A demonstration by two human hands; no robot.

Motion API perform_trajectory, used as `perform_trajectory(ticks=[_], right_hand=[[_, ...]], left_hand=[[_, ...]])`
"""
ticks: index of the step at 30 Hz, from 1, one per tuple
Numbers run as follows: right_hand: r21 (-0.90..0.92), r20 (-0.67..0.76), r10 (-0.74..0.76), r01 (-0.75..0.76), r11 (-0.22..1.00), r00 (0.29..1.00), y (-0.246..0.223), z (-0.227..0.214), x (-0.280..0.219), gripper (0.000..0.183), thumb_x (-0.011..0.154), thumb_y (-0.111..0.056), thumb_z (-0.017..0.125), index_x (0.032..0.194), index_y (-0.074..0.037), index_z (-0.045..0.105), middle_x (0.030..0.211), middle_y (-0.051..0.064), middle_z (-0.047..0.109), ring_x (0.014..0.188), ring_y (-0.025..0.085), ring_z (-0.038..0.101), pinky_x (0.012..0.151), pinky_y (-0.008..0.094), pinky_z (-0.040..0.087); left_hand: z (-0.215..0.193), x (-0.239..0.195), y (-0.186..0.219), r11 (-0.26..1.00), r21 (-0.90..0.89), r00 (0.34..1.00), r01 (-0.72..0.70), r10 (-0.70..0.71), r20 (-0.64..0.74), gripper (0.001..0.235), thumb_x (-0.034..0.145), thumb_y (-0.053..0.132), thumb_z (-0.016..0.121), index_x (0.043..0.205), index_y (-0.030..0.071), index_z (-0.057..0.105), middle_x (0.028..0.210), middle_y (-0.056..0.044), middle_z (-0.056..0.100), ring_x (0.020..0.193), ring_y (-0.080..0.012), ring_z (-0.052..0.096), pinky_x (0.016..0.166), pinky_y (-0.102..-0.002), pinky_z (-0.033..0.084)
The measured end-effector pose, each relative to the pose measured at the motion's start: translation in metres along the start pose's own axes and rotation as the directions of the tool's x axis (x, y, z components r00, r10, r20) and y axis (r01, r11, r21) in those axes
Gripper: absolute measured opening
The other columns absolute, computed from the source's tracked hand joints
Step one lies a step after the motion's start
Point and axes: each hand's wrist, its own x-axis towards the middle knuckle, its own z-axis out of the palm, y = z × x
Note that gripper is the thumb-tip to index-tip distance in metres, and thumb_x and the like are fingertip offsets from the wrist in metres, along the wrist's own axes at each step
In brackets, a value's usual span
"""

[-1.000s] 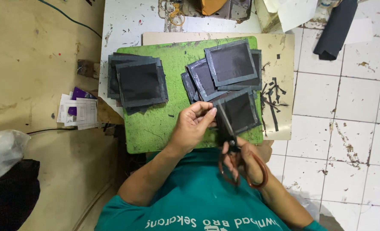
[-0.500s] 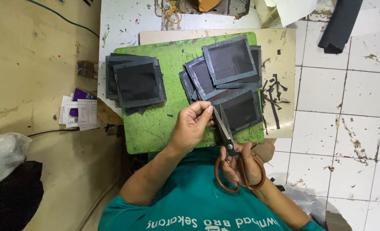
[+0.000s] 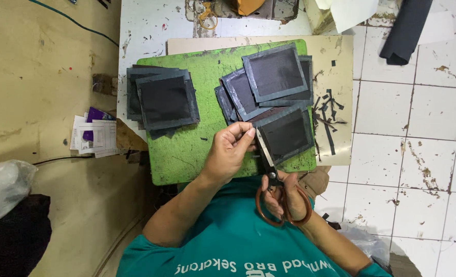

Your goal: Trimming the edges of square leather pieces using scissors

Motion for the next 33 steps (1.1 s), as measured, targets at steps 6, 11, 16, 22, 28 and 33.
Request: perform_trajectory(ticks=[6, 11, 16, 22, 28, 33], right_hand=[[-0.105, -0.017, -0.047, 0.045, 0.993, 0.999, -0.003, -0.004, 0.002, 0.092, 0.095, -0.079, 0.034, 0.102, 0.011, 0.054, 0.044, 0.006, 0.042, 0.023, 0.010, 0.039, 0.018, 0.024, 0.038], [-0.201, -0.009, -0.072, 0.069, 0.977, 0.997, -0.016, 0.000, 0.002, 0.086, 0.097, -0.073, 0.042, 0.099, 0.012, 0.058, 0.045, 0.005, 0.042, 0.023, 0.010, 0.039, 0.020, 0.024, 0.038], [-0.251, -0.031, -0.083, 0.072, 0.965, 0.996, -0.022, -0.013, -0.006, 0.082, 0.096, -0.069, 0.052, 0.101, 0.013, 0.059, 0.046, 0.005, 0.040, 0.022, 0.010, 0.038, 0.020, 0.025, 0.038], [-0.221, -0.109, -0.214, 0.187, 0.957, 0.971, -0.054, -0.010, -0.012, 0.086, 0.098, -0.078, 0.037, 0.101, 0.006, 0.057, 0.047, 0.001, 0.040, 0.025, 0.007, 0.041, 0.021, 0.022, 0.041], [-0.441, -0.140, -0.421, 0.324, 0.837, 0.896, -0.079, 0.009, -0.010, 0.041, 0.102, -0.032, 0.061, 0.101, 0.008, 0.059, 0.049, 0.011, 0.049, 0.027, 0.013, 0.048, 0.026, 0.025, 0.042], [-0.568, -0.029, -0.559, 0.446, 0.692, 0.829, -0.100, 0.020, 0.006, 0.033, 0.099, -0.021, 0.065, 0.107, 0.010, 0.060, 0.060, 0.020, 0.061, 0.043, 0.019, 0.061, 0.040, 0.030, 0.051]], left_hand=[[-0.003, 0.000, -0.001, 0.999, 0.028, 0.999, -0.017, 0.016, 0.028, 0.019, 0.103, 0.016, 0.064, 0.109, 0.001, 0.075, 0.084, -0.008, 0.072, 0.084, -0.0096, 0.067, 0.077, -0.032, 0.065], [-0.006, 0.002, -0.011, 1.000, 0.009, 0.999, -0.019, 0.019, 0.033, 0.020, 0.103, 0.014, 0.063, 0.111, -0.001, 0.074, 0.085, -0.009, 0.072, 0.084, -0.0104, 0.067, 0.078, -0.034, 0.066], [-0.008, 0.006, -0.022, 1.000, -0.009, 1.000, -0.016, 0.016, 0.023, 0.019, 0.103, 0.012, 0.063, 0.110, -0.003, 0.073, 0.084, -0.009, 0.072, 0.082, -0.0105, 0.068, 0.077, -0.034, 0.067], [-0.014, 0.001, -0.013, 1.000, -0.029, 1.000, 0.002, -0.002, 0.028, 0.021, 0.105, 0.013, 0.060, 0.113, -0.003, 0.070, 0.089, -0.008, 0.070, 0.086, -0.0106, 0.067, 0.079, -0.035, 0.066], [-0.009, -0.003, -0.007, 0.995, 0.062, 0.997, -0.074, 0.071, 0.042, 0.021, 0.095, 0.004, 0.072, 0.116, 0.000, 0.070, 0.092, -0.010, 0.073, 0.087, -0.0101, 0.071, 0.078, -0.031, 0.066], [0.006, -0.027, 0.013, 0.489, 0.540, 0.642, -0.686, 0.756, 0.131, 0.020, 0.095, -0.004, 0.069, 0.113, 0.003, 0.075, 0.097, -0.013, 0.077, 0.082, -0.0302, 0.078, 0.063, -0.041, 0.068]])
